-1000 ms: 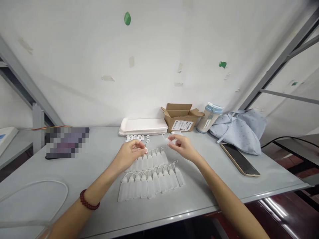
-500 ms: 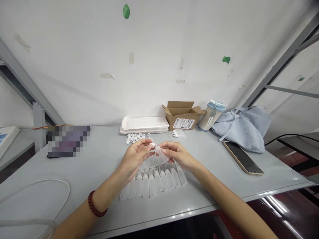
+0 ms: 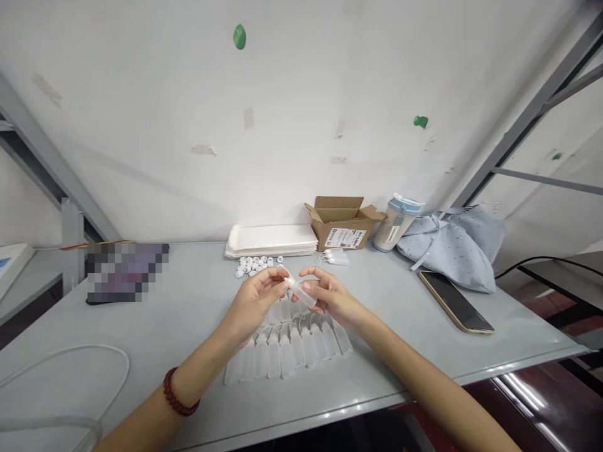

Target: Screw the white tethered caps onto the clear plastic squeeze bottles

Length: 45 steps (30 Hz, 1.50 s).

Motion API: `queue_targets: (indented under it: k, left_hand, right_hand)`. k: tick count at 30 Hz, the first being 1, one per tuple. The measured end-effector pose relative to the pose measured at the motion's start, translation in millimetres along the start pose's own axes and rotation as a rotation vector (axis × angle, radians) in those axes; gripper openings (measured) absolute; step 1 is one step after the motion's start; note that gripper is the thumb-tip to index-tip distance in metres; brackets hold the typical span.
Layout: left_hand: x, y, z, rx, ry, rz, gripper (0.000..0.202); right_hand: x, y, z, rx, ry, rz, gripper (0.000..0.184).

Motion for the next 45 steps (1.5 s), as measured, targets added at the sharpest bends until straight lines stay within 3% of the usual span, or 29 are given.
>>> queue_targets:
  k: [7,23,34,39,45]
  left_hand:
    - [4.3,1,1,-0.014,-0.017,0.052,0.025]
    - [5.1,7,-1,0.027,0.023,0.074,0.02]
    - [0.6,5,-1,0.001,0.01,0.081,0.019]
    - [-0.7,2,-3,-0.05,0.026,0.102,0.021]
    - [-5.1,2,-3,0.063,-0.049,0.165,0.026]
  right_hand:
    - [-2,1,-1,-0.045,-0.043,0.061,0.039]
    - [0,2,1,-0.044,-0.055,-0.03,0.041]
    - [3,-2,0,-0.023,-0.056,-0.055,0.025]
    - [2,2,2,-0.04,-0.013,-0.042,0.026]
    - [2,-2,-1,-0.005,-0.038,-0.084,0.028]
Point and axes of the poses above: each hand's wrist, its own z-axis towards the middle knuckle, its own x-axis out of the back of the hand, y = z × x, the point moved 5 cm from there along z, towards the middle knuckle, and after that the axes turned 12 degrees about y, right-handed, at the moved point
